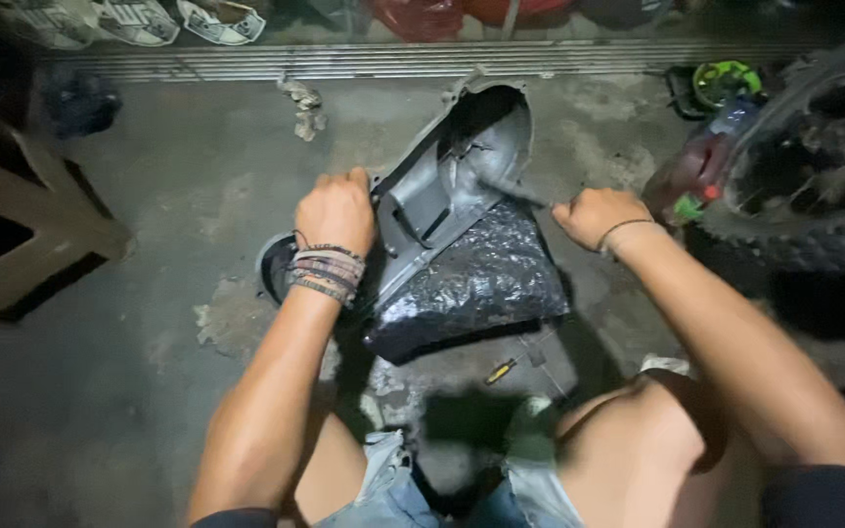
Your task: The person scrapes the inside of a metal engine casing with a metal scraper. They rotate the casing to access different areas and continue scraping the interior surfaces.
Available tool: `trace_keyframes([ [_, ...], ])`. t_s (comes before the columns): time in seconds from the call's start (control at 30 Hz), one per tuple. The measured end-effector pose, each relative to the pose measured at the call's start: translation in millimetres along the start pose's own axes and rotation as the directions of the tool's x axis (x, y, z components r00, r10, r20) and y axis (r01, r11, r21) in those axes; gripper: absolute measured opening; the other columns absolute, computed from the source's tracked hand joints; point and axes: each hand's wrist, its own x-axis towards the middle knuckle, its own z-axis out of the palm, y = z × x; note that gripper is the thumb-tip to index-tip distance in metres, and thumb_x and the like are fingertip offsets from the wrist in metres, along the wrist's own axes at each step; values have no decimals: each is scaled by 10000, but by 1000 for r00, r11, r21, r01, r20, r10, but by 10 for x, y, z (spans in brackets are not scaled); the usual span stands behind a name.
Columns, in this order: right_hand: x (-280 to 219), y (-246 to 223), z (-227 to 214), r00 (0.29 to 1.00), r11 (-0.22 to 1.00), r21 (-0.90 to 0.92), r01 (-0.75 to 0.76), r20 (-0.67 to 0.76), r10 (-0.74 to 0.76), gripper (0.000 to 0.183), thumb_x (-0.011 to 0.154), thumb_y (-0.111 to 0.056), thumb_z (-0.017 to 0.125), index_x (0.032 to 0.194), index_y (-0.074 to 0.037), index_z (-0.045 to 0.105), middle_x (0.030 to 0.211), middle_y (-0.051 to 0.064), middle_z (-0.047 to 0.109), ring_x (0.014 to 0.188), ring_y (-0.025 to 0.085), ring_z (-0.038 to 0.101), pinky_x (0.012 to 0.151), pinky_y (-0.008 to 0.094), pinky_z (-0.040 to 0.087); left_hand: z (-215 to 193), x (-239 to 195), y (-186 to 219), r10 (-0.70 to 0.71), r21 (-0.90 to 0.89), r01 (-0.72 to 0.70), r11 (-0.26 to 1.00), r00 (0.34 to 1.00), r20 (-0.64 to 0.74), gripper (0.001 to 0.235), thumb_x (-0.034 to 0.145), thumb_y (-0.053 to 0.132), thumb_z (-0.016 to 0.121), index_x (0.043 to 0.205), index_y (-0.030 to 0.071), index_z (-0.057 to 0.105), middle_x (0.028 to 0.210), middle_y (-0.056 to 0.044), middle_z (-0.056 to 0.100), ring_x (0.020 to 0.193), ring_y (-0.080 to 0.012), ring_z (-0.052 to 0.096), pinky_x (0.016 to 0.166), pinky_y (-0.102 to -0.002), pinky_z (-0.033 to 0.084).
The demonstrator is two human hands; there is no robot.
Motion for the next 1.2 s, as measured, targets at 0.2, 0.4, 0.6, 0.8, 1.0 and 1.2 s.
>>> trace_keyframes([
  [0.2,-890,-760,-153,988,983,173,-63,150,37,636,935,-485,449,1066,30,798,1125,268,756,1170,437,677,963,541,534,73,-62,1,19,22,-16,1000,993,-113,170,966,163,509,879,183,653,725,-35,669,762,-218,702,606,-339,601],
  [0.4,-488,-612,132,991,975,190,-111,92,95,635,975,-551,482,1031,-1,796,964,275,766,998,480,725,824,550,560,-58,-97,146,-6,86,22,996,982,-188,135,945,186,558,846,209,646,734,-2,665,752,-190,697,580,-294,582],
  [0.6,-546,-457,-186,986,988,26,-151,79,149,787,962,-644,426,1175,36,760,1177,292,737,1164,457,677,944,568,524,-15,-122,133,21,57,-8,998,973,-230,149,959,167,527,860,193,635,728,-29,640,757,-208,683,572,-313,585],
  [0.8,-360,-380,-120,988,990,71,-123,100,115,644,1068,-507,434,996,29,782,927,246,767,978,433,740,825,536,545,-97,-86,222,-68,33,72,997,993,-96,184,1018,148,505,970,150,683,775,-45,661,719,-197,699,570,-334,600],
  [1.0,-680,-432,-248,974,988,94,-121,206,100,732,1031,-502,384,1103,114,773,1149,320,737,1146,447,686,958,565,520,-40,-121,289,62,141,-7,990,920,-388,140,930,187,562,801,204,615,672,5,552,662,-186,635,471,-314,535],
  [1.2,-510,-357,341,955,967,156,-204,250,161,529,1095,-472,418,940,-78,734,783,114,627,730,287,620,681,445,488,-175,-156,335,5,84,27,996,933,-359,186,957,180,555,795,171,646,680,-10,611,671,-197,663,486,-319,541],
])
